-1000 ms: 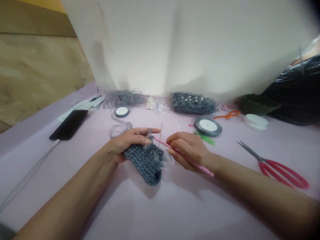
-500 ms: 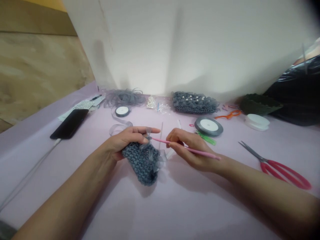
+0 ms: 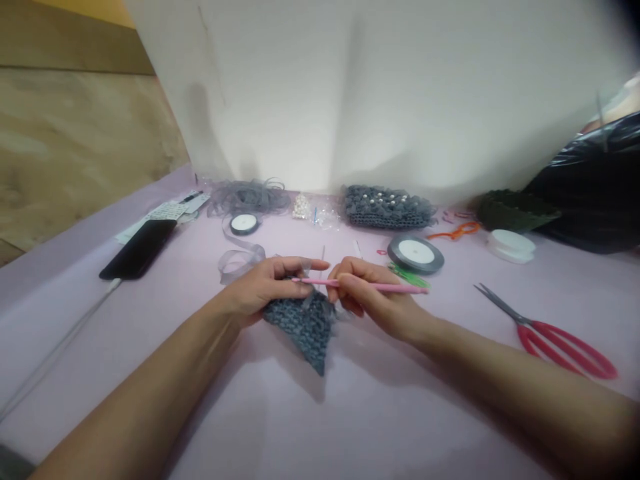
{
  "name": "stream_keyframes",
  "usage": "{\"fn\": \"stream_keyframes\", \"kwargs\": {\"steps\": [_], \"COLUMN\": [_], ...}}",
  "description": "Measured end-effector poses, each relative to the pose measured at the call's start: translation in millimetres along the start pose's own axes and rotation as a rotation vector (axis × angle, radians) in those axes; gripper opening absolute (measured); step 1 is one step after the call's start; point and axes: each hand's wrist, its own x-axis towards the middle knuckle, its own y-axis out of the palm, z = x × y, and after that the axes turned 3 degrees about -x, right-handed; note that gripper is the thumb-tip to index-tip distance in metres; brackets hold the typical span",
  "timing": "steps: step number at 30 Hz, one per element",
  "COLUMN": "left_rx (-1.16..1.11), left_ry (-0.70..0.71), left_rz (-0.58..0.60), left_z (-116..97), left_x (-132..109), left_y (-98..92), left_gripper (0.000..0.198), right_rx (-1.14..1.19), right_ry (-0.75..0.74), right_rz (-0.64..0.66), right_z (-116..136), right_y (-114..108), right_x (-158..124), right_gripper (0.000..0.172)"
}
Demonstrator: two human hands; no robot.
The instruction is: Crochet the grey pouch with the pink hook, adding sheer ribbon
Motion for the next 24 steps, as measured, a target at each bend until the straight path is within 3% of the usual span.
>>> {"fn": "stream_keyframes", "kwargs": {"steps": [3, 7, 10, 16, 21, 24], "left_rx": [-0.059, -0.095, -0.083, 0.035, 0.207, 0.561], "left_ry": [0.049, 0.101, 0.138, 0.164, 0.299, 0.494], "left_rz": [-0.01, -0.155, -0.202, -0.244, -0.226, -0.392], "left_z": [11.3, 20.4, 23.5, 23.9, 14.8, 5.5], "left_x": [6.3, 12.0, 13.7, 13.0, 11.6, 11.0], "left_y": [10.7, 19.7, 23.0, 27.9, 10.5, -8.6], "left_gripper": [0.048, 0.048, 0.052, 0.041, 0.03, 0.024], "right_rx": [0.022, -0.078, -0.117, 0.081, 0.078, 0.068], "right_ry": [0.0, 0.022, 0.098, 0.213, 0.108, 0.089], "right_rz": [-0.138, -0.255, -0.197, -0.076, -0.087, -0.114], "right_z": [-6.7, -3.6, 3.3, 9.8, 8.4, 9.6], "right_y": [11.9, 11.2, 5.0, 3.1, 2.9, 0.4], "right_x": [1.0, 3.8, 4.9, 5.0, 3.8, 1.9], "right_gripper": [0.028, 0.026, 0.033, 0.031, 0.03, 0.03]}}
